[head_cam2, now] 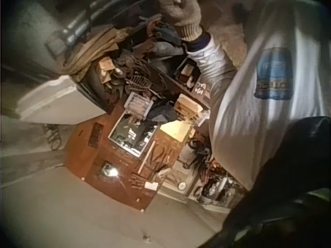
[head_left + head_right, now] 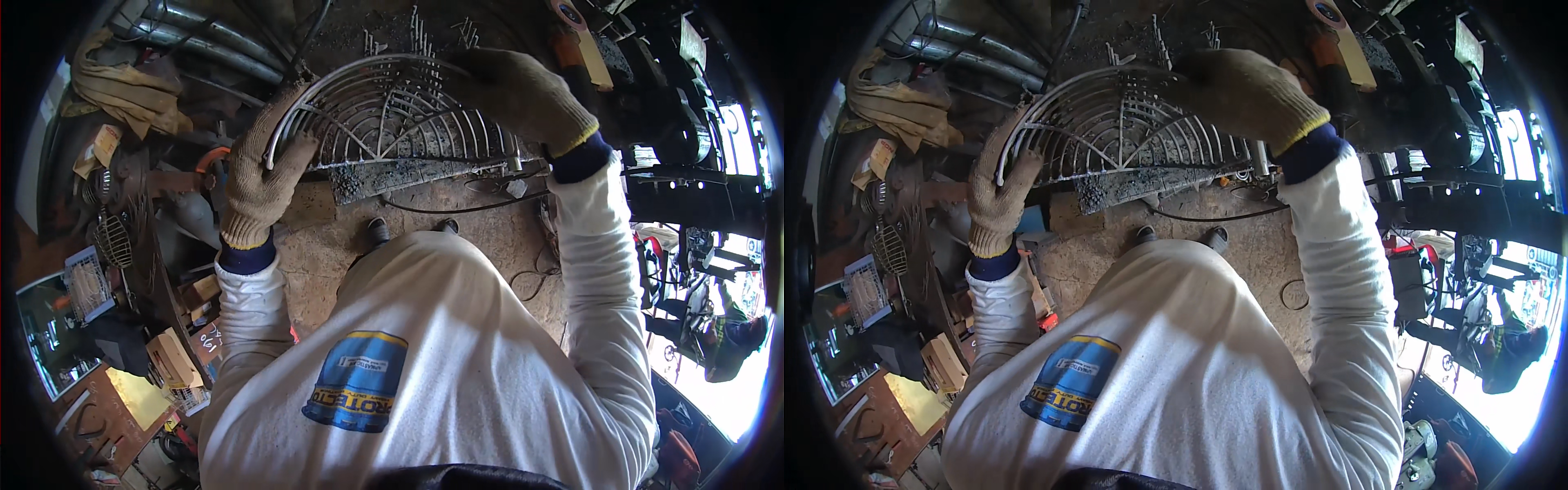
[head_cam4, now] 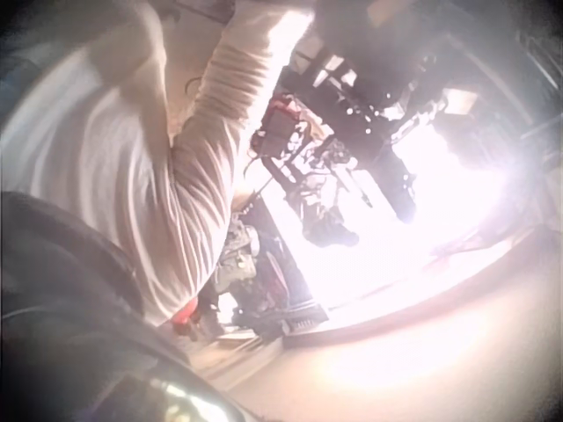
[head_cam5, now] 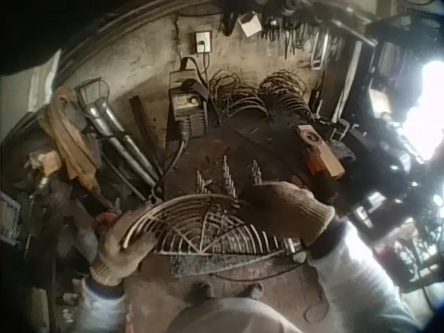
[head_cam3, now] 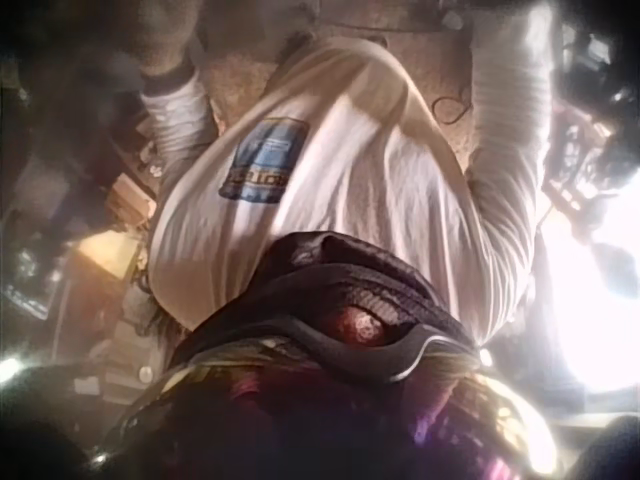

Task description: The person welds a metal wire frame using a welding tool, then uses a hammer to tap on the welded joints while holding the frame by hand.

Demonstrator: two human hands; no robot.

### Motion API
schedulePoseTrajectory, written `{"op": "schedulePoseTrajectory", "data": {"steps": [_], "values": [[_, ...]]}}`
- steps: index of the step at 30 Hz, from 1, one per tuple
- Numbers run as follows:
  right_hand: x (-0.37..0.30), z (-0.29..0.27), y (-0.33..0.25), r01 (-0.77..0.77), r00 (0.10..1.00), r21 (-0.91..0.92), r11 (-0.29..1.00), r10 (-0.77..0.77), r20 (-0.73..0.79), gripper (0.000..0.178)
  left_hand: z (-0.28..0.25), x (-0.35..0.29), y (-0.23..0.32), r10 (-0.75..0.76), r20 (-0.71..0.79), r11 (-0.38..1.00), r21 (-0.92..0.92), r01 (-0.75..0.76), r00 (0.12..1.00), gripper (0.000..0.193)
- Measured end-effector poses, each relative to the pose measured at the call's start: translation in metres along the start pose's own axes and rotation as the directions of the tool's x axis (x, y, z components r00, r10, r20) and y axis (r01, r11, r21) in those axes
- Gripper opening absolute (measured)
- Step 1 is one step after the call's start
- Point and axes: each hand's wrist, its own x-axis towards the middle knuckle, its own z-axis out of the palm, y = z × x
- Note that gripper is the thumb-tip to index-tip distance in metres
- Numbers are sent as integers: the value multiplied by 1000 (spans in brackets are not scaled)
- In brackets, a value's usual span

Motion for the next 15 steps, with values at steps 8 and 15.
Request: {"op": "schedulePoseTrajectory", "data": {"steps": [8, 15], "values": [[12, 10, -8, 142, 981, -13, 990, -139, 138, 27, -21, 4, 12, -87, 51, 974, 216, 74, 995, 43], [15, 9, -8, 598, 796, -266, 756, -599, 87, 22, -20, 5, 2, -171, -6, 946, 277, 166, 985, 32]]}}
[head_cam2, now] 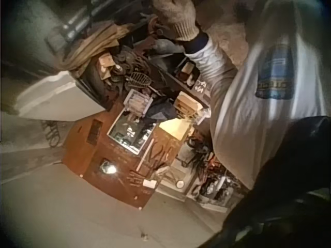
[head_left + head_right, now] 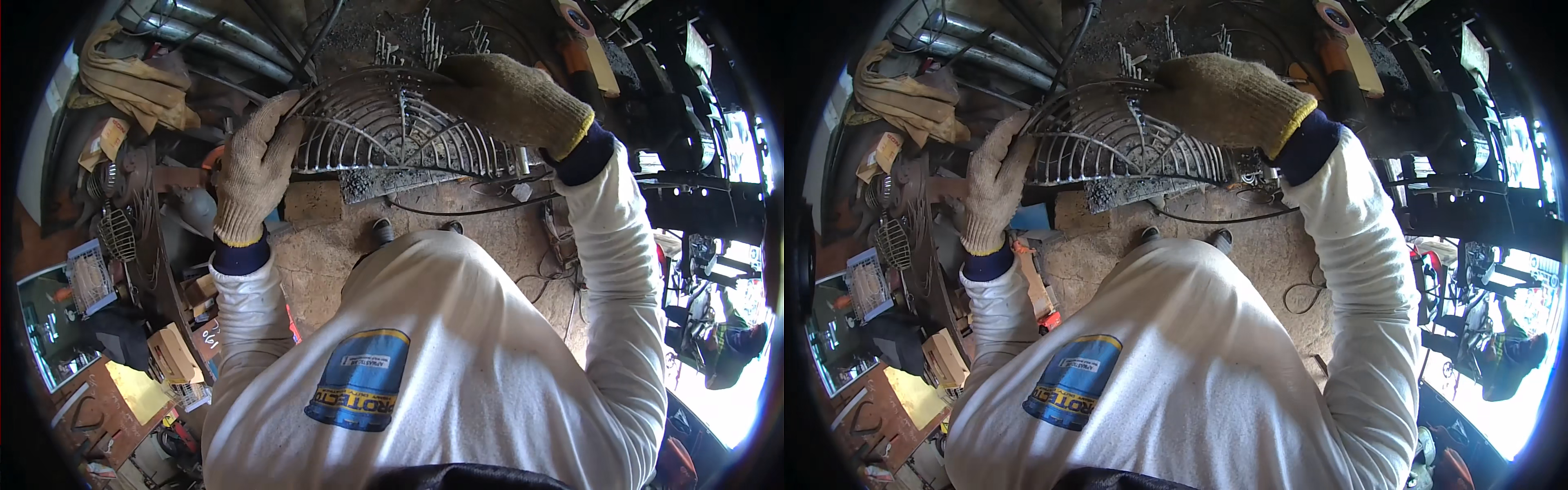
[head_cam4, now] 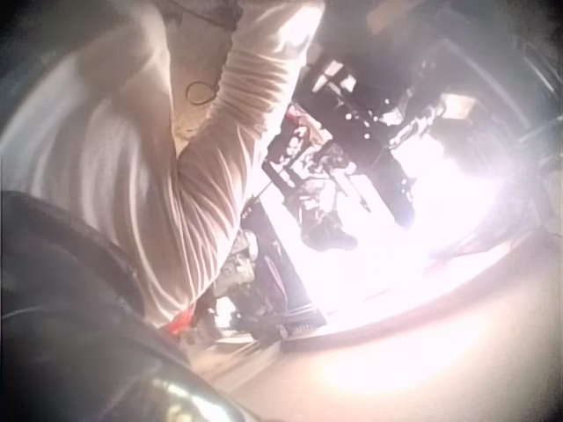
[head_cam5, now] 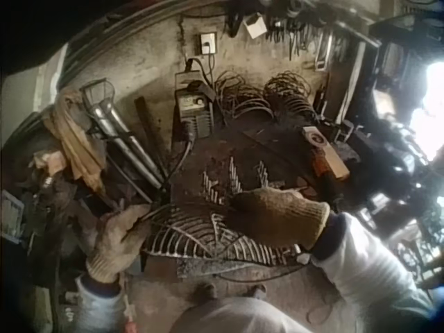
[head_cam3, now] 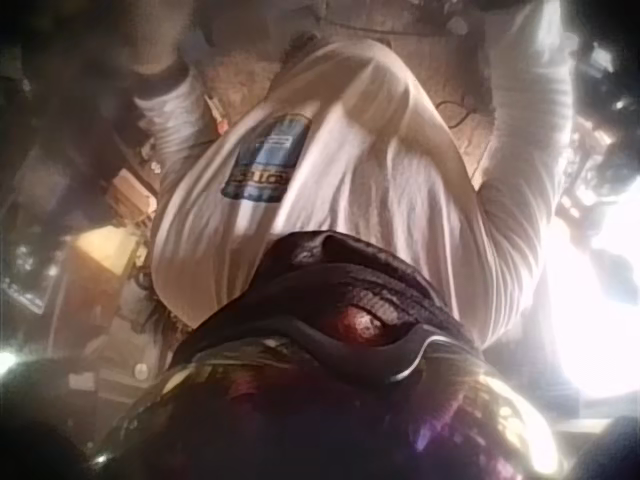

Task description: The person welds a metal wire frame using a welding tool, then uses a hammer to tap on the welded joints while holding the frame by hand.

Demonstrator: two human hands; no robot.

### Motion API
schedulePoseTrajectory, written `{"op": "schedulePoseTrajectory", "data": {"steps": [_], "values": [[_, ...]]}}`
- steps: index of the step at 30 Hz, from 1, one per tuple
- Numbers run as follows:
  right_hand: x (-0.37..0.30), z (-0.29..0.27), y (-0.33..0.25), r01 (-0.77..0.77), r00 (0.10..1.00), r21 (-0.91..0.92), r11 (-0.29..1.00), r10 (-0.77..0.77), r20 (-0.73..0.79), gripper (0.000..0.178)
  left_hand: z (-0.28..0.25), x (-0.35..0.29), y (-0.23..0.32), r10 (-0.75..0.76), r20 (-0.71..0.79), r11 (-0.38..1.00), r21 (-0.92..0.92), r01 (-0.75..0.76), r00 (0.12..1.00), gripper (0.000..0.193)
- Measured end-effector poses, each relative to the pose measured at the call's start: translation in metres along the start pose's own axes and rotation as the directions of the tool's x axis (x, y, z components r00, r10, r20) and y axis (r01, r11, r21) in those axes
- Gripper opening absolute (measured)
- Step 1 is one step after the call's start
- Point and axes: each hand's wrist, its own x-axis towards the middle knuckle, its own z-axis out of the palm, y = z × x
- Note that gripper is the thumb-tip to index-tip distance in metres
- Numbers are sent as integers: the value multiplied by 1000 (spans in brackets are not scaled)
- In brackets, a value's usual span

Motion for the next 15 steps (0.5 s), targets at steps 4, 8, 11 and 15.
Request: {"op": "schedulePoseTrajectory", "data": {"steps": [4, 8, 11, 15], "values": [[-15, 9, 2, -5, 998, 104, 995, 12, -68, 27, -2, -3, 3, 14, 1, 991, -130, -14, 1000, 29], [-10, -6, -6, -128, 991, 224, 966, 133, -8, 25, -7, 1, 19, -88, -11, 977, -194, 85, 996, 29], [-15, 11, 7, -515, 855, 550, 658, 443, 271, 27, -11, 27, 54, -102, 6, 990, -100, 102, 995, 36], [-41, 51, 27, -503, 769, 822, 268, 574, 284, 32, 4, 45, 33, 340, 13, 810, -511, -286, 940, 61]]}}
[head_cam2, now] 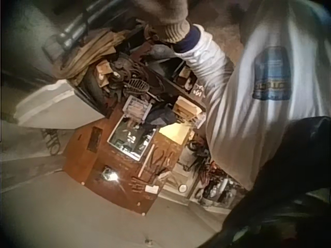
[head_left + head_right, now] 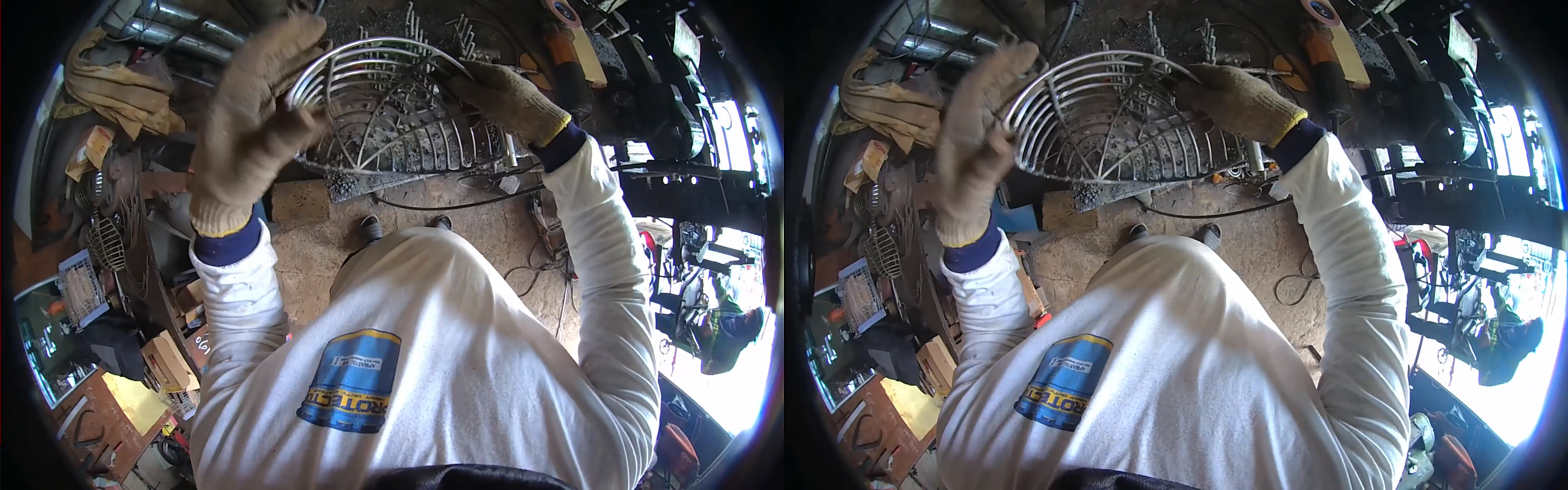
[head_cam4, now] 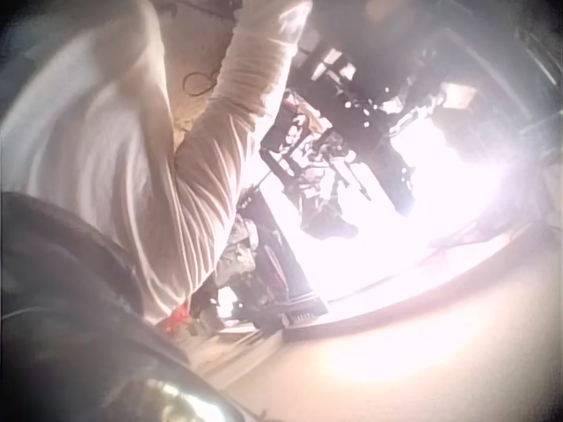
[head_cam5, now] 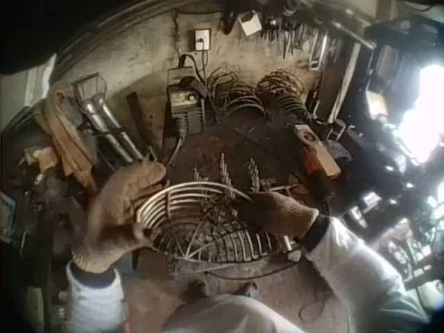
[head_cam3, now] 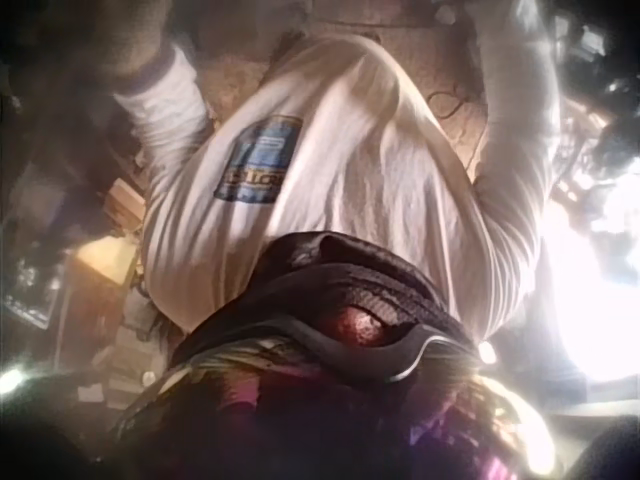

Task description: The person welds a metal wire frame using a welding tool, then uses a hammer to tap on the welded joints while holding the frame by hand.

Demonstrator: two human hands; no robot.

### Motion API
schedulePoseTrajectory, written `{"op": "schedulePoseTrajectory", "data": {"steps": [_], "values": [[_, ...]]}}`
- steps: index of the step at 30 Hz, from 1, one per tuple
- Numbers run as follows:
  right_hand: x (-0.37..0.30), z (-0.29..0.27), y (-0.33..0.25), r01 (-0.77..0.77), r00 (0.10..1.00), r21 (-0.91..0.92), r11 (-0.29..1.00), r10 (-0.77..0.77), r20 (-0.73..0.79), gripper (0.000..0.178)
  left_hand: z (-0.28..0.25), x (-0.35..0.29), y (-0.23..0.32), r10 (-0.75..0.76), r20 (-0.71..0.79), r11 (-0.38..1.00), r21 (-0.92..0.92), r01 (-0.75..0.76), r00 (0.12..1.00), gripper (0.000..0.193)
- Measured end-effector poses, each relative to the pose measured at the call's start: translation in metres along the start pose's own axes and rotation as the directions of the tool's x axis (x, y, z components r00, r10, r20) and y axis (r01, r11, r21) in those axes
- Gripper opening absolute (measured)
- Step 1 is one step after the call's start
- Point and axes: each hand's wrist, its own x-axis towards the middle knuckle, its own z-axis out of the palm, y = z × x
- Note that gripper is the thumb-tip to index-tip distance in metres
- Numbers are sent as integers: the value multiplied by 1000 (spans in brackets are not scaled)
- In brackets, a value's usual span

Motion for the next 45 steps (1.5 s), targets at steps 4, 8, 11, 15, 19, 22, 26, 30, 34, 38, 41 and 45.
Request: {"op": "schedulePoseTrajectory", "data": {"steps": [4, 8, 11, 15, 19, 22, 26, 30, 34, 38, 41, 45], "values": [[4, -10, 24, -34, 999, -77, 996, 33, -9, 32, 8, -22, -47, -299, 60, 923, -237, 305, 952, 69], [5, -22, 31, 101, 995, -85, 991, -100, 21, 39, 22, -31, -63, -391, 4, 856, 370, 362, 921, 40], [-24, -30, 12, 209, 952, -286, 935, -261, -161, 41, 45, -24, -47, -430, -185, 812, 348, 468, 884, 28], [-71, -40, 49, -45, 773, -365, 930, -199, -603, 40, 59, -15, -32, -210, -226, 825, 481, 297, 951, 29], [-65, -9, 53, -478, 842, -563, 674, 171, -511, 41, 59, -11, -11, -98, -129, 552, 818, 162, 987, 33], [-51, 3, 59, -478, 841, -559, 677, 168, -515, 41, 68, -3, 2, -95, -103, 496, 857, 137, 990, 33], [-38, 1, 67, -498, 828, -511, 700, 209, -520, 39, 76, 16, 11, -206, -110, 572, 793, 211, 972, 35], [-28, -3, 82, -504, 780, -403, 764, 203, -591, 41, 70, 13, 5, -141, -9, 612, 785, 94, 990, 39], [-32, -30, 88, 60, 974, -753, 655, -205, -101, 38, 64, 13, -1, -152, 11, 721, 685, 104, 988, 41], [-46, -40, 91, -52, 970, 795, 604, 220, -104, 23, 64, 12, -7, -78, 49, 720, 693, 22, 996, 43], [-43, -33, 77, 22, 999, 965, 261, 20, -28, 31, 64, 12, -10, -105, 54, 752, 658, 43, 993, 44], [-56, -6, 42, 105, 956, 492, 864, 47, -288, 45, 58, 14, -13, -19, 70, 837, 547, -22, 997, 46]]}}
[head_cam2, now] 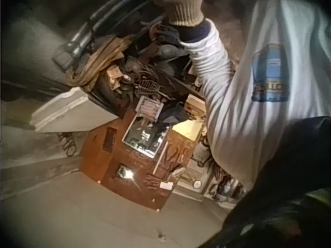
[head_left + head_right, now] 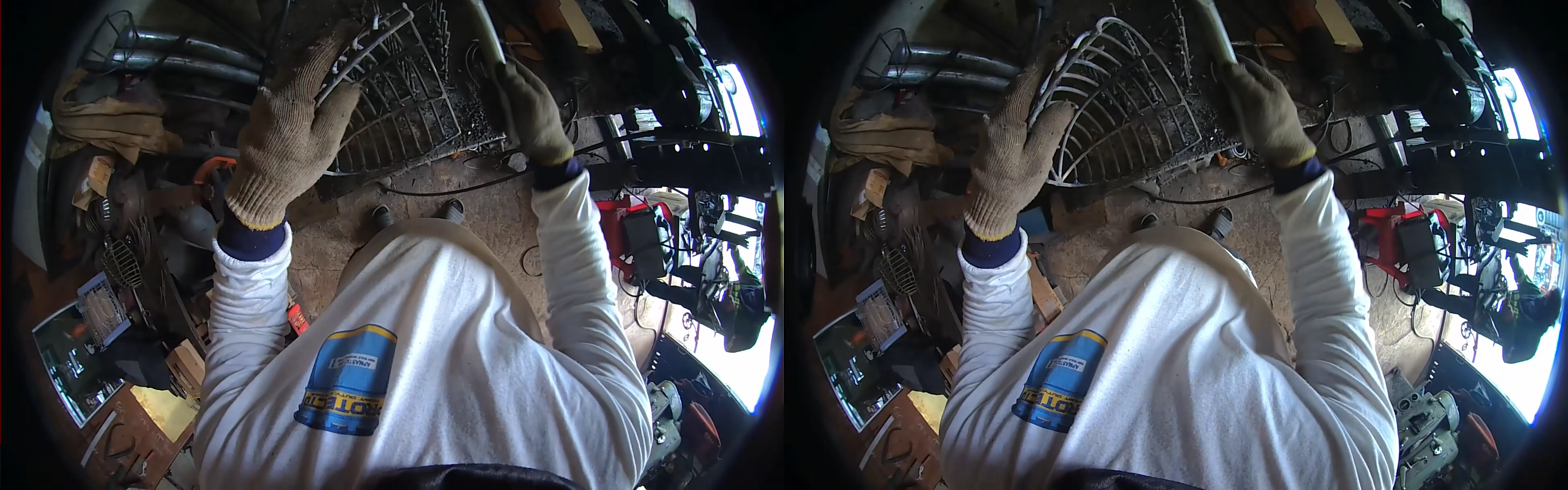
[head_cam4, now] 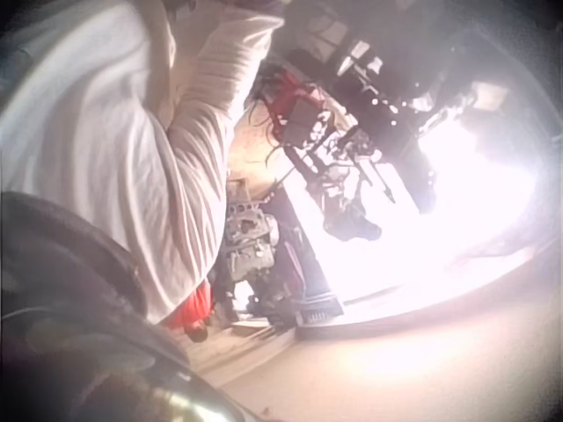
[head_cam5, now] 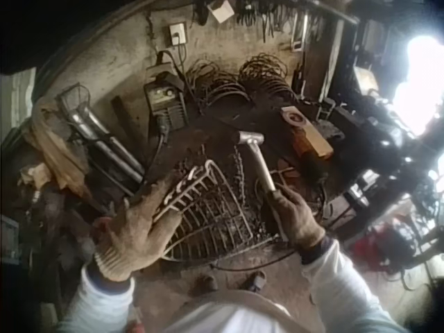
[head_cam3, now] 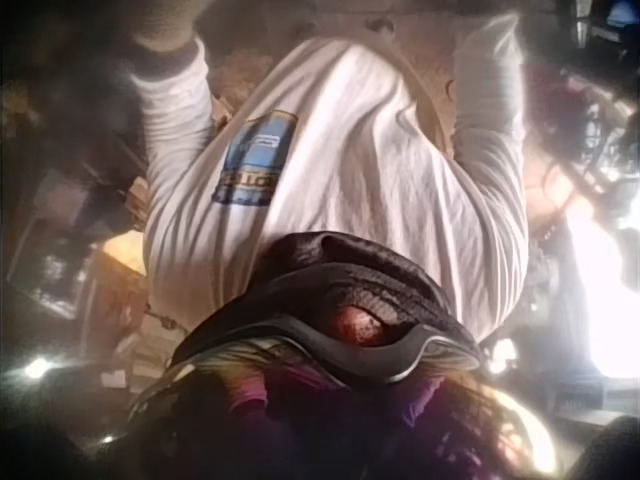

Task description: The person welds a metal wire frame using a welding tool, then uses a hammer to tap on the welded joints while holding the frame by hand.

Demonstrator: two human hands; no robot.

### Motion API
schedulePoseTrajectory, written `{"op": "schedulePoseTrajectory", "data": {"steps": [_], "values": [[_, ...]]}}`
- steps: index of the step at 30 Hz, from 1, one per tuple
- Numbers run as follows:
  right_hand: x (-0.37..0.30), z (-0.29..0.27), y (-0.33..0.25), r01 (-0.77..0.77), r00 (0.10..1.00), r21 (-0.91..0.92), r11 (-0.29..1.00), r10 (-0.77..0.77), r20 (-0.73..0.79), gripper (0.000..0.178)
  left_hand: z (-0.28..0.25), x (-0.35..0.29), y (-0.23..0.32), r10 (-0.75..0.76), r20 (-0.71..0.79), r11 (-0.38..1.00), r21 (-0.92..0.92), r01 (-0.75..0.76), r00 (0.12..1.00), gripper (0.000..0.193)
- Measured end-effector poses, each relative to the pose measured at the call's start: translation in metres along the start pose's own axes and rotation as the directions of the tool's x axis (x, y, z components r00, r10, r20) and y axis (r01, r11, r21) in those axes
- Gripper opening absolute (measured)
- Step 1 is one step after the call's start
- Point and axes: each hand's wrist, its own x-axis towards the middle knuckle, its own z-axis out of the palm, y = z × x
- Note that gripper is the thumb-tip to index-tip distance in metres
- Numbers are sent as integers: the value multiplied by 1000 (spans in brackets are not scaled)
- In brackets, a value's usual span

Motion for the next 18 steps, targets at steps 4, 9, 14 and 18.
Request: {"op": "schedulePoseTrajectory", "data": {"steps": [4, 9, 14, 18], "values": [[-48, 30, 28, 307, 856, -351, 885, -418, -304, 52, 1, 10, 1, 179, -56, 982, -45, -182, 982, 45], [-106, 36, 30, 222, 911, -230, 948, -285, -298, 50, 15, 37, -8, 220, 6, 828, -530, -183, 976, 52], [-127, 53, 57, -124, 935, -432, 893, -41, -352, 34, 2, 42, -6, 275, 21, 950, -161, -268, 961, 55], [-130, 67, 63, -256, 955, -547, 797, 119, -273, 38, -2, 35, 11, -22, 236, 983, -173, 64, 971, 61]]}}
